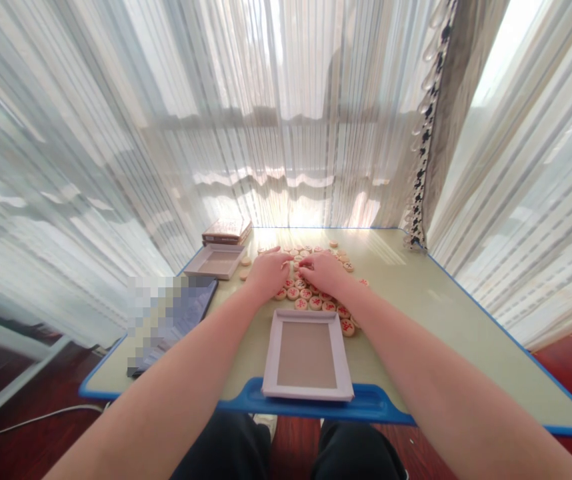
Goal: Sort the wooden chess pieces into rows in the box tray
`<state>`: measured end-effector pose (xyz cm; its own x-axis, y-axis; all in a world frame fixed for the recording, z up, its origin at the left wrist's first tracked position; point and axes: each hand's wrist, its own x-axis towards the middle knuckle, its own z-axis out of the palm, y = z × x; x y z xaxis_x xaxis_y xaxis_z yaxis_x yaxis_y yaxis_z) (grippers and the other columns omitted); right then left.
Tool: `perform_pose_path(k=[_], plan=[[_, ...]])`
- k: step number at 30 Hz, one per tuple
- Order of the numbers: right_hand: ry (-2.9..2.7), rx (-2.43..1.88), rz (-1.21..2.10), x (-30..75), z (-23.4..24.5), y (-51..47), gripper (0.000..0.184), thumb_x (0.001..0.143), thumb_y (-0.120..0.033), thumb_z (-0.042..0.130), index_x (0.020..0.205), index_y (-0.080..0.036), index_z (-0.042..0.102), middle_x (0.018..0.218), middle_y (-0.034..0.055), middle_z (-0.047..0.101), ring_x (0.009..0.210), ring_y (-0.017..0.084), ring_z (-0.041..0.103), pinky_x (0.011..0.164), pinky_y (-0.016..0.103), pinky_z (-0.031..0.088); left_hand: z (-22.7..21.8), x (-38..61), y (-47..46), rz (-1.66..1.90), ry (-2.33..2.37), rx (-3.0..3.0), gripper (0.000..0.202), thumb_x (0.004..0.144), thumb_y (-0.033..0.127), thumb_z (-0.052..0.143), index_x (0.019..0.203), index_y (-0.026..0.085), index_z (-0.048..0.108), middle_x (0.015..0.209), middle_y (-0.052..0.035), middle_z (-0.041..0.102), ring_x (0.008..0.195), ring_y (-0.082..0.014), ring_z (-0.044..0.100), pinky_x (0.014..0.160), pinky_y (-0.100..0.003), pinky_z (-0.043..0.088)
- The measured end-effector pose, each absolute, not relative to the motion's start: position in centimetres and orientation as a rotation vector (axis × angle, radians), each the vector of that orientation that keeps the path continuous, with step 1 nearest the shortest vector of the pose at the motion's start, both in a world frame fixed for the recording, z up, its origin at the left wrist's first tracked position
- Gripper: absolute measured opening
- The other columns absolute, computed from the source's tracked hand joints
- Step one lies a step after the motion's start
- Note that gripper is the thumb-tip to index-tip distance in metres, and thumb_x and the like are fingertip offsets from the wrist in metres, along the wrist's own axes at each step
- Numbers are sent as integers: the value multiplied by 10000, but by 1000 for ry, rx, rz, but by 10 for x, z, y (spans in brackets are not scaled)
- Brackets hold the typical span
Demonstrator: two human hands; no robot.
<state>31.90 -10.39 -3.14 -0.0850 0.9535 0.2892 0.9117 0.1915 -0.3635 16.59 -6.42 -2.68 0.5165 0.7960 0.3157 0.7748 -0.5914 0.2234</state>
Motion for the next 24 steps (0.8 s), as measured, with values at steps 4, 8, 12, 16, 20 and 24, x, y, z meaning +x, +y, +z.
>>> perform_pose_path(k=[4,8,12,16,20,24], plan=[[-2179,-1713,-11,315,-29,-104,317,862,-314,426,984,-206,698,926,61,705,934,213,576,898,341,370,-25,167,-65,563,1366,2717,308,785,165,450,977,213,687,1032,-71,674,1087,-214,549,962,-337,401],[-2228,-1724,-47,313,-29,-102,325,874,-330,404,998,-226,686,923,49,695,948,211,549,937,352,330,-25,168,-65,565,1409,2601,385,772,150,469,1140,184,577,1039,-94,672,997,-225,588,867,-337,446],[-2179,-1800,-80,309,-30,-97,302,865,-346,418,893,-222,692,836,51,683,917,211,532,860,325,364,-23,168,-66,535,1425,2446,477,764,126,483,1237,183,483,1000,-88,688,998,-217,593,853,-323,442],[-2108,-1866,-65,304,-30,-93,243,835,-327,473,861,-208,684,838,58,678,918,207,527,819,304,379,-21,167,-67,588,1398,2411,452,754,112,489,1194,208,519,1019,-61,689,986,-203,595,848,-309,437],[-1988,-1881,15,303,-30,-92,202,791,-313,537,876,-186,670,843,67,680,944,227,524,829,324,392,-19,164,-65,733,1401,2352,473,707,63,493,1155,204,549,1005,-38,693,952,-187,596,822,-292,444],[-1786,-1693,76,310,-29,-96,187,772,-272,544,895,-173,645,883,55,672,904,205,553,830,331,416,-15,163,-66,784,1389,2266,381,718,75,451,1042,178,620,867,-37,709,813,-176,615,743,-286,458]])
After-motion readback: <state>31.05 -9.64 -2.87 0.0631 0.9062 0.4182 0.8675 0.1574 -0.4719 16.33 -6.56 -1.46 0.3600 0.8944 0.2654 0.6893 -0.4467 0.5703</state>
